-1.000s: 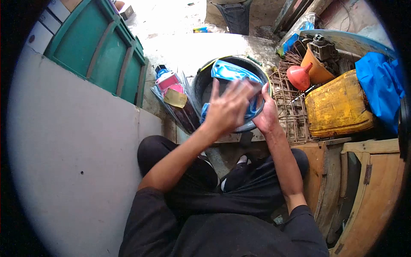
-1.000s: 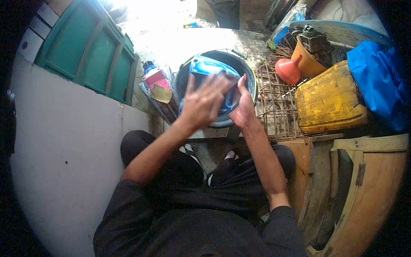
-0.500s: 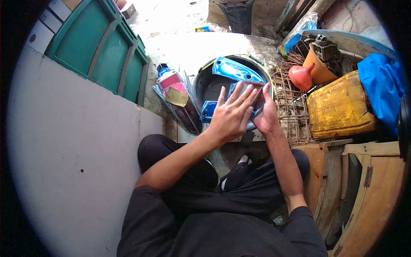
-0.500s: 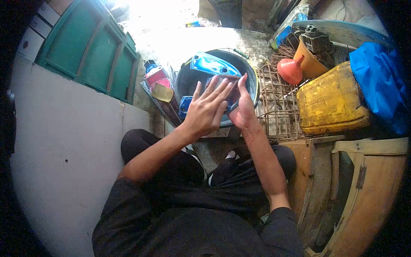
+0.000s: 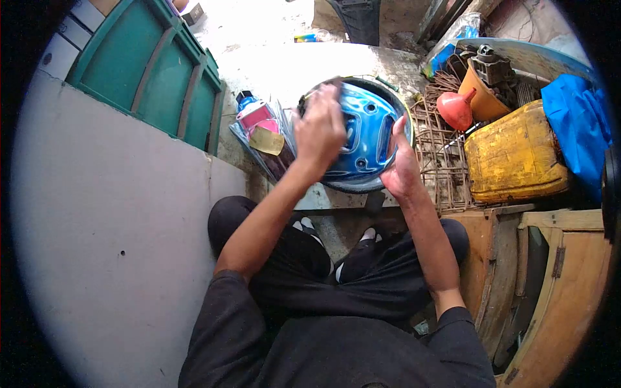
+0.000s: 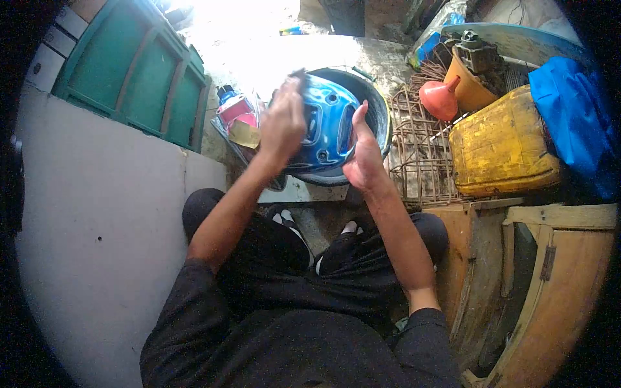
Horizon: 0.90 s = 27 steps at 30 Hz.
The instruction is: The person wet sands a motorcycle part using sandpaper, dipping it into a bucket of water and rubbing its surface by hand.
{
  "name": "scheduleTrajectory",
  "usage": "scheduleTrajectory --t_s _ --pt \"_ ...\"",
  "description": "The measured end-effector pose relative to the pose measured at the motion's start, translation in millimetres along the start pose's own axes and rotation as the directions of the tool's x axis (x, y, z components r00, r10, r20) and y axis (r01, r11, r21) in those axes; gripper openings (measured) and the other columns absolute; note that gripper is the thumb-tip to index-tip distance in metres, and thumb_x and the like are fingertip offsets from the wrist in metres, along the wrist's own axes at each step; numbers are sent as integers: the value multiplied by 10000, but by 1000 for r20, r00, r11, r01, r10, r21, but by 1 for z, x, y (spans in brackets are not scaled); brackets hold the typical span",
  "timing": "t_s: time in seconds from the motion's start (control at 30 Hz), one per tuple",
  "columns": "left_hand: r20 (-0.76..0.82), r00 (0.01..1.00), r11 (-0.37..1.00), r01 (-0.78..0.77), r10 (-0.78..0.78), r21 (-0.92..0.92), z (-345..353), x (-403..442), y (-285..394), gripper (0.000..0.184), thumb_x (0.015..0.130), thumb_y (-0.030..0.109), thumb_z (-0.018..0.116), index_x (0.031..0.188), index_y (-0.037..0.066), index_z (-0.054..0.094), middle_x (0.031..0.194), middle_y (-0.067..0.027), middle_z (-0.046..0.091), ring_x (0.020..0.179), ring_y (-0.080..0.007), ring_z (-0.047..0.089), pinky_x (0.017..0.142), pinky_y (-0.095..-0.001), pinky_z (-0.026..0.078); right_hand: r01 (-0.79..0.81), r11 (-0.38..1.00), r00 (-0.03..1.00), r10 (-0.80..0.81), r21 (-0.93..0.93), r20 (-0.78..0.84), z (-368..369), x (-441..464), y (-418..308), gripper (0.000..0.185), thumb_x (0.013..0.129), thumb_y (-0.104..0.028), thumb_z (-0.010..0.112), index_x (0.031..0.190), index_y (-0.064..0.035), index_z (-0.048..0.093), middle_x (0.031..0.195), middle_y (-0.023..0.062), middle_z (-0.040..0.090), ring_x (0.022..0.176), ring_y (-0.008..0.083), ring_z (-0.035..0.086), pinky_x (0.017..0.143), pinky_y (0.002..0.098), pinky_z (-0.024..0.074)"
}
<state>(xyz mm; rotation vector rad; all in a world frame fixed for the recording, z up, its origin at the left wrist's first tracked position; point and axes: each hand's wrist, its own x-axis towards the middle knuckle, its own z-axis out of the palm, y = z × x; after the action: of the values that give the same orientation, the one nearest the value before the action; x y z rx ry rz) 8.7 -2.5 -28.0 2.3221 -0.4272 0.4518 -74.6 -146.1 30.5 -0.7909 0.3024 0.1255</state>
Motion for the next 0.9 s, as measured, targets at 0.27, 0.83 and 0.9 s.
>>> scheduleTrajectory --t_s 0.27,0.83,0.9 --pt "-30 995 994 89 -91 -61 -7 13 -4 434 1018 190 392 1374 31 583 1526 -156 508 1455 -343 429 1154 -732 193 43 999 998 -43 2 40 -6 2 0 659 1067 -584 328 1446 -64 473 1381 98 592 1254 227 588 1110 447 457" --pt "28 999 996 46 -44 -74 -19 1 19 602 1005 495 530 1517 187 463 1580 -126 436 1472 -317 397 1163 -733 142 8 994 997 0 -109 73 -5 -1 1 589 1100 -509 298 1396 -41 499 1315 107 614 1158 202 636 1005 385 537" --pt "101 993 981 85 -69 -172 -21 9 8 616 1017 551 467 1520 195 460 1575 -126 441 1483 -317 375 1171 -732 72 36 990 998 -30 -135 51 -5 1 5 587 1100 -506 303 1391 -36 502 1302 105 619 1155 200 637 1001 382 539"
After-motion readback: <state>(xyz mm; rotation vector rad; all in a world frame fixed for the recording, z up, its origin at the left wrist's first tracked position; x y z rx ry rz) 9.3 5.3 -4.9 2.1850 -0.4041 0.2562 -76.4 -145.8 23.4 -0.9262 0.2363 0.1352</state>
